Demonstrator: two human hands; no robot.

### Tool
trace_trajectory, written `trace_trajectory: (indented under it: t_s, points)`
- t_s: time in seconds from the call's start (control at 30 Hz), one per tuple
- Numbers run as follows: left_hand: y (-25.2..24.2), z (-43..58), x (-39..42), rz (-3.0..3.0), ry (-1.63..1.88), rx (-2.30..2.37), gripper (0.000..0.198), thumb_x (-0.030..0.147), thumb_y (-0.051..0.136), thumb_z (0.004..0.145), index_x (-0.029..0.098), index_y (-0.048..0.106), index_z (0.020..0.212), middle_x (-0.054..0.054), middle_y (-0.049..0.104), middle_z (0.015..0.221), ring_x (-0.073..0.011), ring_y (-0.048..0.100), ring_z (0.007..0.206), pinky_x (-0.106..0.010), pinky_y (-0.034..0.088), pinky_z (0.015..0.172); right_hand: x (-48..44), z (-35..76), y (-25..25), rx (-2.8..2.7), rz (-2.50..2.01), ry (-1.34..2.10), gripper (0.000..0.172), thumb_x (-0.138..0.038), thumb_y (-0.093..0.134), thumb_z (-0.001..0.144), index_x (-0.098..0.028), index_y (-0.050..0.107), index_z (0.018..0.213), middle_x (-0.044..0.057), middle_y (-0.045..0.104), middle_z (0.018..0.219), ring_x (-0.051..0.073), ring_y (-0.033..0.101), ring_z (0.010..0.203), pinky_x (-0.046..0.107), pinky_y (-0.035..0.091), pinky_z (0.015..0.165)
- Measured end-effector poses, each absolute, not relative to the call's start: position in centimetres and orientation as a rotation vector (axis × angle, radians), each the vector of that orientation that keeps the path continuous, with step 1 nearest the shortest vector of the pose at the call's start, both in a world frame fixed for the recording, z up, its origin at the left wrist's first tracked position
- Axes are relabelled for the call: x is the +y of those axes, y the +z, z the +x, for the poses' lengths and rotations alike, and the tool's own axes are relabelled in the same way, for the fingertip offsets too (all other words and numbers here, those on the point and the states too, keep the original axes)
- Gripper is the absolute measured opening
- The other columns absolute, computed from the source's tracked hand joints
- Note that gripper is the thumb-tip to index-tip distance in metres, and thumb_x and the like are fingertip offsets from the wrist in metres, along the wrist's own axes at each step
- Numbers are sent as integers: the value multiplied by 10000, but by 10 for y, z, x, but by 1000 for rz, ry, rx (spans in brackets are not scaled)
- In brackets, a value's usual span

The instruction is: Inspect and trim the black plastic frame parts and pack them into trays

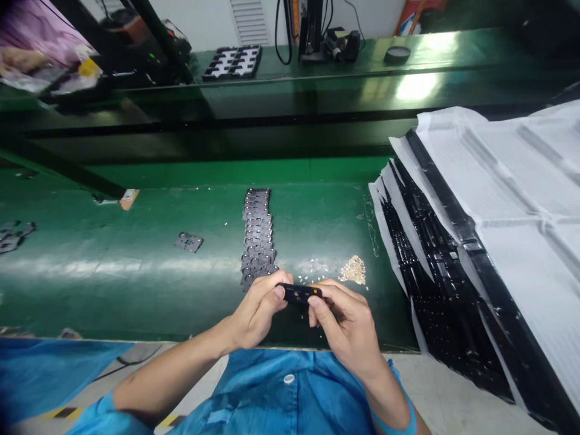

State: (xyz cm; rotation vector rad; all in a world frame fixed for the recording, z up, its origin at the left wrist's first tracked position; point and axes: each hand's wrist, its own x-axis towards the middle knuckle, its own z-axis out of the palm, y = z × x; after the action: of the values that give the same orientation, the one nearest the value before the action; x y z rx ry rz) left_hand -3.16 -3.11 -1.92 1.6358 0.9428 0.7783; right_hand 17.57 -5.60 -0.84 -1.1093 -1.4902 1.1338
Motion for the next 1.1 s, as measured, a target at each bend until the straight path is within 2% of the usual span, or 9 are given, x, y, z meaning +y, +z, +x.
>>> trace_trajectory:
  t_s: [0.53, 0.9, 1.0, 1.1]
  points:
    - [-23, -32, -27, 1700, 783, 936, 319, 347, 285, 1120, 230, 425, 858, 31, 430, 715, -160, 433, 631, -312, 320, 654, -57, 171, -10, -1476, -1134, 1092, 206, -182, 614, 1053, -195, 741, 892, -7, 624, 685, 137, 612, 563, 264, 499, 573]
    - [-19, -29, -20, 1686, 727, 931, 207, 188, 357, 1031, 224, 430, 841, 36, 447, 723, -155, 438, 655, -302, 331, 667, -57, 172, -18, -1437, -1185, 1086, 252, -196, 608, 1063, -189, 683, 823, -24, 616, 669, 109, 602, 563, 235, 479, 585]
    - [-15, -30, -18, 1659, 661, 902, 146, 161, 401, 1013, 201, 516, 932, 22, 535, 799, -157, 501, 727, -294, 371, 712, -56, 176, -20, -1400, -1223, 1058, 214, -209, 621, 1060, -187, 697, 862, -26, 627, 659, 113, 609, 561, 241, 481, 589]
    - [-14, -30, -16, 1600, 639, 906, 163, 210, 448, 1044, 178, 582, 1130, 20, 573, 837, -158, 531, 745, -291, 397, 727, -56, 178, -21, -1366, -1250, 1034, 173, -210, 630, 1057, -188, 710, 904, -30, 639, 658, 113, 614, 553, 238, 481, 579]
